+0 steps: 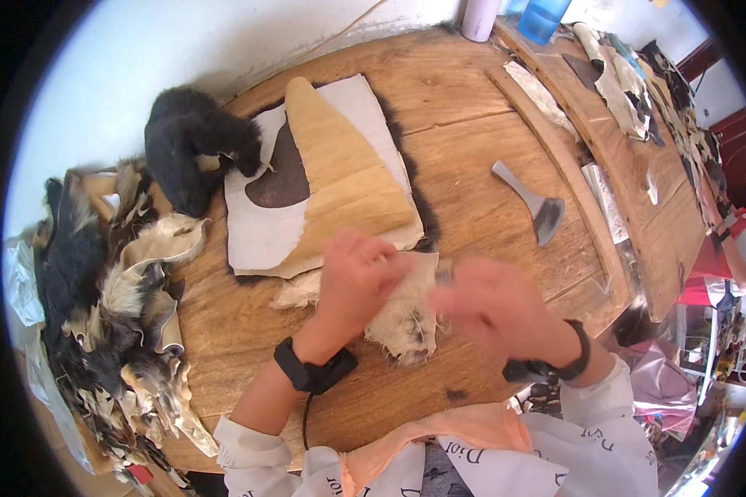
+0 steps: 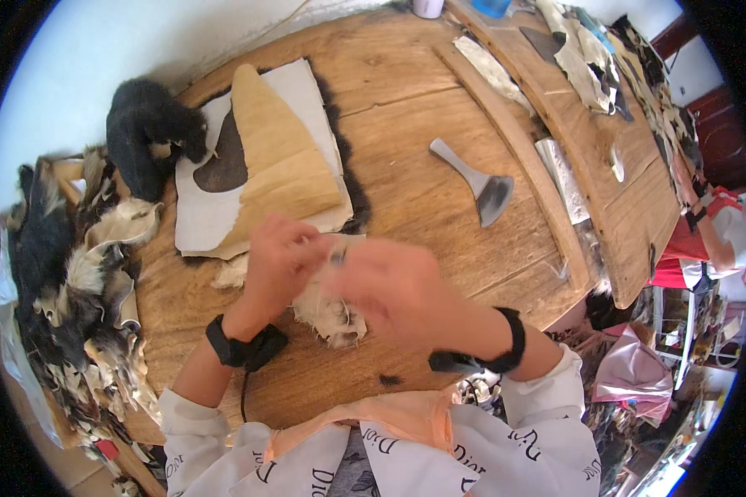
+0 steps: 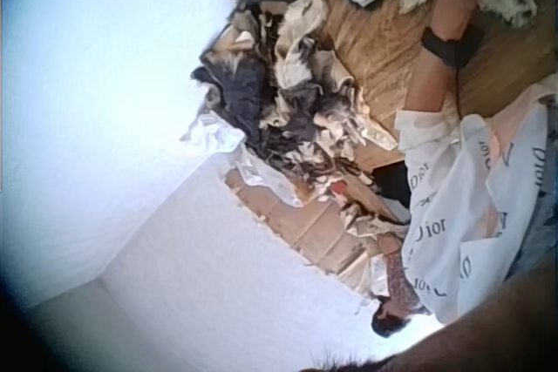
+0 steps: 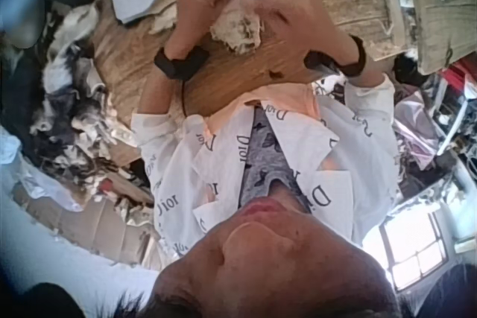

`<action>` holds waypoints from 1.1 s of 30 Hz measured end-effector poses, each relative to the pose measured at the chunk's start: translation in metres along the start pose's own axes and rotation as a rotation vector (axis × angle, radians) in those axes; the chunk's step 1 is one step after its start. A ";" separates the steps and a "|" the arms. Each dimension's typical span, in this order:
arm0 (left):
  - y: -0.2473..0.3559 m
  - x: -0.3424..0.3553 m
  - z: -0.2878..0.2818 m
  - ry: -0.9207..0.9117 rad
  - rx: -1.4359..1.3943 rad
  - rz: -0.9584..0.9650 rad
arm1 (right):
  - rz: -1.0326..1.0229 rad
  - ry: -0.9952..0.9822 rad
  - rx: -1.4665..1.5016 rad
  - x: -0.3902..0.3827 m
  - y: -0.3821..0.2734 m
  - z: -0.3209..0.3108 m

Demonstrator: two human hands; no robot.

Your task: The person cuts a piece of fur with a knife, moves scraps aside, and then stitches the fur pieces together using a needle and thread.

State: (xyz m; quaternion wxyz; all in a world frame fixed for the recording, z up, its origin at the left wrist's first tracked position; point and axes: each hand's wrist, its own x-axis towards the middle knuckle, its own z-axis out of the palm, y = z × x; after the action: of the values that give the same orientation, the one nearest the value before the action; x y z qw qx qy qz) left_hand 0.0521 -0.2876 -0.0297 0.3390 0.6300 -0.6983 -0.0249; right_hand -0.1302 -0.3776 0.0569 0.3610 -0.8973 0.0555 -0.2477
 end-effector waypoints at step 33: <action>0.004 0.010 0.010 -0.058 -0.130 -0.183 | 0.074 -0.205 0.212 -0.019 0.003 -0.027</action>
State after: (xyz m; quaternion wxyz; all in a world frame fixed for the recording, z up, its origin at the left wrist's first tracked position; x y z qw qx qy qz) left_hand 0.0436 -0.2998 -0.0315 0.3551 0.6666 -0.6444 -0.1191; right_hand -0.1595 -0.3909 0.0639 0.4663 -0.8722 0.0252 -0.1458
